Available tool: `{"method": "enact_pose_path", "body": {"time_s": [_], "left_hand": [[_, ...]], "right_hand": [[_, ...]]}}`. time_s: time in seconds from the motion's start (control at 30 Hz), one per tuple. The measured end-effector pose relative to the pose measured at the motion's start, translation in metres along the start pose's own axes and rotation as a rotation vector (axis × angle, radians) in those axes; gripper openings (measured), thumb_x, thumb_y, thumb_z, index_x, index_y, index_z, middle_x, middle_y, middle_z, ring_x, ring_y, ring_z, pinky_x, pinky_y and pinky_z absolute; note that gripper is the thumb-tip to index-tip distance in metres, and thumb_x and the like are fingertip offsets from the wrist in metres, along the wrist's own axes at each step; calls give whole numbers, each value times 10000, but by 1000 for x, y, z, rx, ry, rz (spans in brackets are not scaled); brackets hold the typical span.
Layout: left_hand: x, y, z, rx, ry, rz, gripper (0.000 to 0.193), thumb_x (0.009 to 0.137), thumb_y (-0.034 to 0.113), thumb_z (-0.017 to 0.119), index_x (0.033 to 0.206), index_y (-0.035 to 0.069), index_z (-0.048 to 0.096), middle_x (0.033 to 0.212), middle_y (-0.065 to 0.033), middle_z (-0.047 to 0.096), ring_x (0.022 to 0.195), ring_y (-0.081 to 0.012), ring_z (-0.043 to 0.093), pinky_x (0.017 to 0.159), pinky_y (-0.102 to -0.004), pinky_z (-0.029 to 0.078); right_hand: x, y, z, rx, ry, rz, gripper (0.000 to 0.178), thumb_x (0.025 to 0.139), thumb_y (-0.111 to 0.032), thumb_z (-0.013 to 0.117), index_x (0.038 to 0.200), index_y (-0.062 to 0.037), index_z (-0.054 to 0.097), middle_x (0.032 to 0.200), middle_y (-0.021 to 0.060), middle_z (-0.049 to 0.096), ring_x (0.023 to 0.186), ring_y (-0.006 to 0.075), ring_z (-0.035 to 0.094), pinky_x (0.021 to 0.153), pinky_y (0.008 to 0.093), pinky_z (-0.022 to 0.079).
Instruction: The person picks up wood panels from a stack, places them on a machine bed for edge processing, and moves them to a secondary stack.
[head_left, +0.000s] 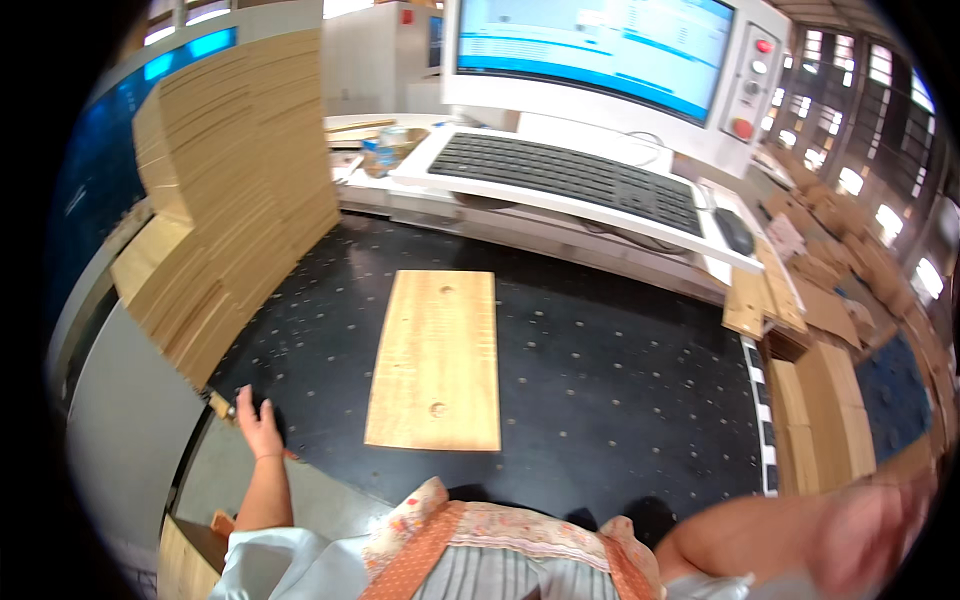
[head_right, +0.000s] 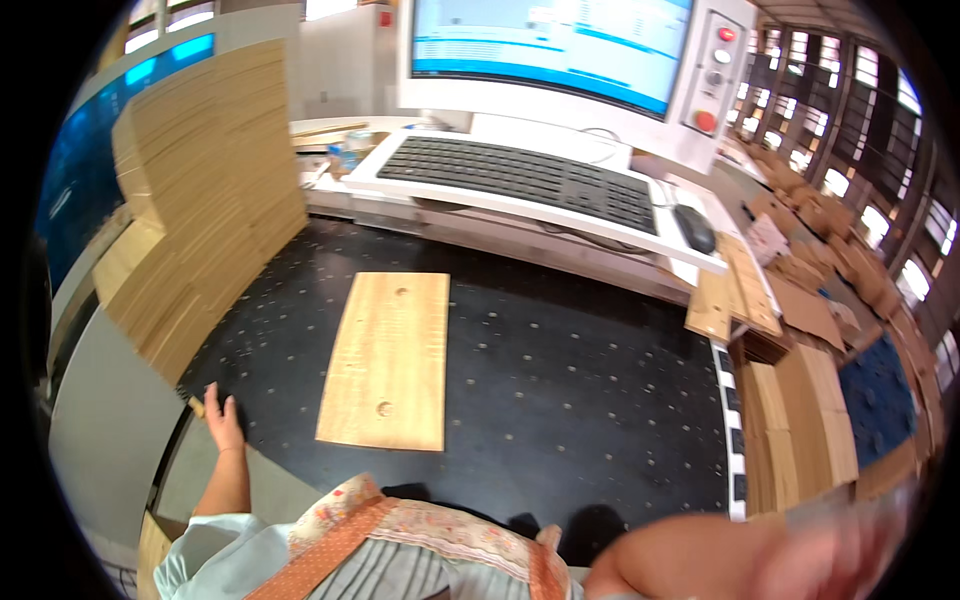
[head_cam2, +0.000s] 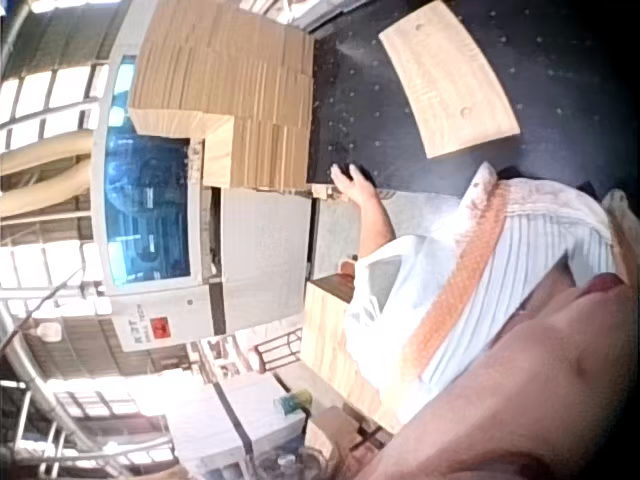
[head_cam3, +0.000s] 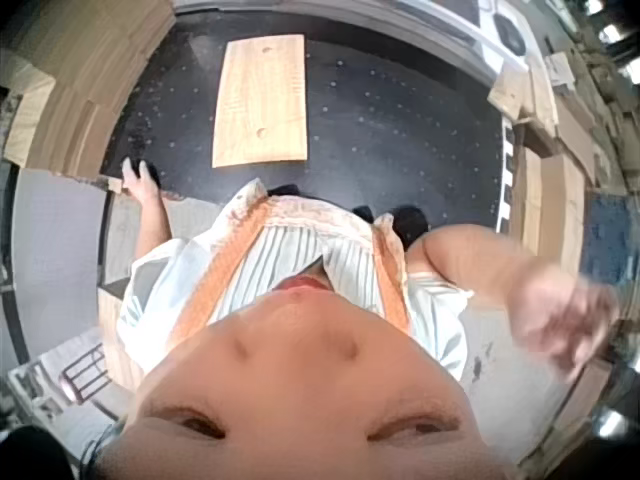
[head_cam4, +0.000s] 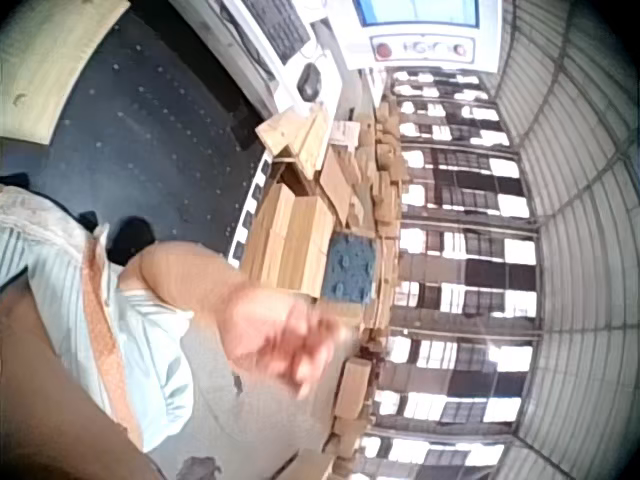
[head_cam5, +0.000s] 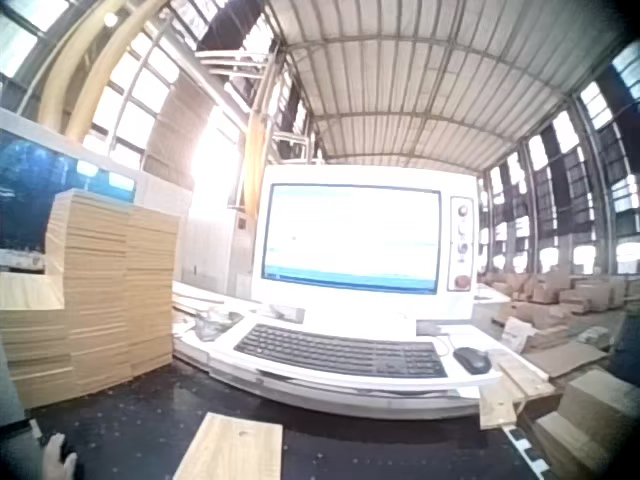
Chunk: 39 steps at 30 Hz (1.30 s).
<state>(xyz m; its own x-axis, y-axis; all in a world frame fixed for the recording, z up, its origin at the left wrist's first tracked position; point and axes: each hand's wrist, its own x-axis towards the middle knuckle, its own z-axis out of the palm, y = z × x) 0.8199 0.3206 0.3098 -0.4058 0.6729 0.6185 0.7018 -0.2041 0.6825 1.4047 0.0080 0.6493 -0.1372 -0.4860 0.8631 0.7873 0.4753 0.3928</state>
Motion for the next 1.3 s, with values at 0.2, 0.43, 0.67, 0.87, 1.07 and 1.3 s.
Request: {"method": "enact_pose_path", "body": {"time_s": [0.2, 0.43, 0.67, 0.87, 1.07, 1.3], "left_hand": [[-6, -15, -8, 57, -1, -38, 461, 866, 86, 525, 1311, 8, 435, 1372, -165, 415, 1284, -293, 370, 1078, -364, 244], [-5, -1, -11, 4, -15, -68, 452, 881, 69, 501, 1321, 4, 423, 1378, -138, 411, 1280, -269, 365, 1081, -351, 235], [-5, -4, -11, -42, -17, -71, 450, 884, 72, 487, 1325, 10, 420, 1379, -134, 408, 1282, -270, 363, 1082, -357, 233], [-4, -6, -12, -19, -35, -86, 449, 885, 80, 487, 1323, 3, 420, 1378, -137, 410, 1279, -267, 366, 1081, -350, 235], [-3, 0, -13, -9, -43, -86, 443, 891, 86, 482, 1322, 4, 423, 1375, -141, 413, 1276, -270, 372, 1077, -354, 243], [-2, -2, -15, 28, -62, -91, 433, 904, 112, 480, 1321, 12, 427, 1375, -133, 415, 1273, -268, 377, 1073, -356, 253]], "right_hand": [[-156, 126, 119, -128, -393, 875, 386, 738, 85, 423, 1106, -12, 487, 1083, 108, 605, 1090, 209, 525, 979, 345, 361], [-210, 180, 134, -465, -794, 759, 460, 666, 49, 471, 1123, 7, 505, 1172, 210, 516, 1180, 366, 425, 1021, 428, 312], [-222, 191, 130, -400, -724, 809, 470, 674, 35, 483, 1143, 0, 499, 1187, 205, 508, 1189, 358, 422, 1026, 427, 307], [-231, 197, 126, -409, -783, 716, 500, 681, 16, 483, 1180, -13, 477, 1204, 193, 494, 1198, 350, 413, 1035, 416, 305], [-234, 198, 123, -385, -783, 756, 515, 688, 0, 499, 1202, -26, 475, 1230, 196, 481, 1227, 347, 391, 1048, 416, 291], [-232, 199, 123, -385, -808, 772, 520, 693, -10, 507, 1211, -37, 474, 1237, 178, 487, 1244, 337, 381, 1052, 411, 286]]}}
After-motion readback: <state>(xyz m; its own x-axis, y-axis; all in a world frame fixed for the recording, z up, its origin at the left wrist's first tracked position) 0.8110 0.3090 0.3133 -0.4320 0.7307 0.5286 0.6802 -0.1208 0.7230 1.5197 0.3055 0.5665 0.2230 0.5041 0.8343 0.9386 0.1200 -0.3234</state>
